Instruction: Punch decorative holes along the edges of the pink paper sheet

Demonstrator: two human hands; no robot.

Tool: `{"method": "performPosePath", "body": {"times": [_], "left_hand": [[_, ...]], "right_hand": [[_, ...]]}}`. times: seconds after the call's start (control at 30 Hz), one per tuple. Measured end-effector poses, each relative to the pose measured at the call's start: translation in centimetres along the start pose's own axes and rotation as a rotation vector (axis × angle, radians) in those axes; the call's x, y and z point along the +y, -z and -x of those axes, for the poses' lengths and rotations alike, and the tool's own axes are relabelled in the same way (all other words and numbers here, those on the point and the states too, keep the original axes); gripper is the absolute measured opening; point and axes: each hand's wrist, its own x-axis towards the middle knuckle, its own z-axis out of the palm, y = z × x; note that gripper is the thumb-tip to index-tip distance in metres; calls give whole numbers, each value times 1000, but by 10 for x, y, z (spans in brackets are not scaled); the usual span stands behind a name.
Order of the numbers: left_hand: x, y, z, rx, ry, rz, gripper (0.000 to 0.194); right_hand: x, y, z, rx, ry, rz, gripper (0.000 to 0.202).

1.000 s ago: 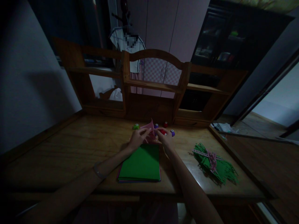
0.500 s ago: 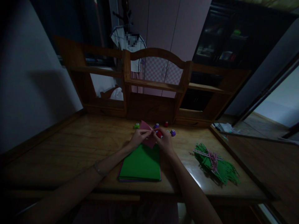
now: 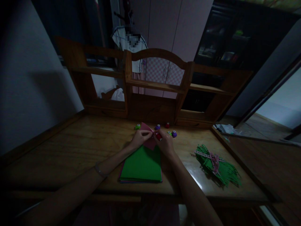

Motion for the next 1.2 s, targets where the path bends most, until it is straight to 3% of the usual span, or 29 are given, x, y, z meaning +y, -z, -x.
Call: {"method": "performPosePath", "body": {"times": [0.57,0.87,1.2], "left_hand": [[-9,-1,-3,46,-15,-65,24],[-7,-5,-2,59,-85,-4,21],[0,-6,0,78,-54,48,21]], "right_hand": [[4,-4,2,-35,162,274,13],[1,-5,2,42,123,270,17],[6,-11,2,90,65,191,16]]}}
